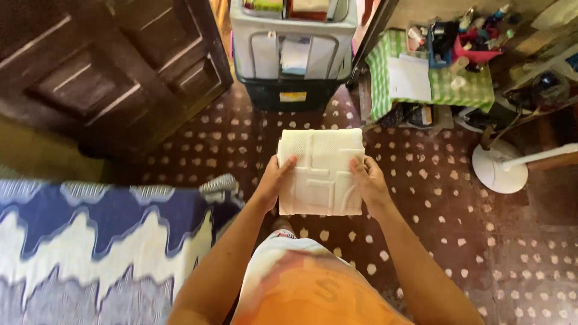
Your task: The recorder picks up several folded pieces of clothing from a bed and places them neatly into a grey fabric storage bin, then zips the lid shut.
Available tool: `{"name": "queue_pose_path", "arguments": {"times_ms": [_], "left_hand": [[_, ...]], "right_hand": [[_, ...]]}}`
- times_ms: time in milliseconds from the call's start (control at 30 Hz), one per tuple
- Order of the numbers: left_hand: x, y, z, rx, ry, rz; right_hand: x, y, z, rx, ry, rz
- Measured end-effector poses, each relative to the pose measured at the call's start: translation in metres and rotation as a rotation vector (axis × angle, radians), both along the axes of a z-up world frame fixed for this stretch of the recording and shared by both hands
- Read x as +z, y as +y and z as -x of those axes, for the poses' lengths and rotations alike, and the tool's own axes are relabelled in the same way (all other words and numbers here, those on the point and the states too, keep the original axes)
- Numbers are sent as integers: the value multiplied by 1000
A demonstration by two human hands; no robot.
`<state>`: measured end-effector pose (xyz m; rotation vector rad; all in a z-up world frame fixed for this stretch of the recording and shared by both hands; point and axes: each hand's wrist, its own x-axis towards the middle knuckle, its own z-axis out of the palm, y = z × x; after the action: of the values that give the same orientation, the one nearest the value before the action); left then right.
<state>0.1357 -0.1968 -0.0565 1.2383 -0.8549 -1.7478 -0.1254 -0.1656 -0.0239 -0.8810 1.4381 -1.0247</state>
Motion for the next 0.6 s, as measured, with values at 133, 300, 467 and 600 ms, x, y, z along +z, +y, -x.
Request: {"name": "queue_pose_path", "arguments": {"times_ms": [133, 300, 467, 600], "left_hand": [[5, -82, 5, -24, 33, -32], [2, -196, 4, -55, 123, -5], [6, -296, 6, -93, 53, 30], [-7, -371, 13, -66, 83, 76]], "right_hand": [[-16, -81, 8, -38, -58, 60], [-33, -189, 16, -108, -93, 93], [-25, -279, 20, -94, -111, 93], [-5, -357, 18, -67, -201, 126]]}}
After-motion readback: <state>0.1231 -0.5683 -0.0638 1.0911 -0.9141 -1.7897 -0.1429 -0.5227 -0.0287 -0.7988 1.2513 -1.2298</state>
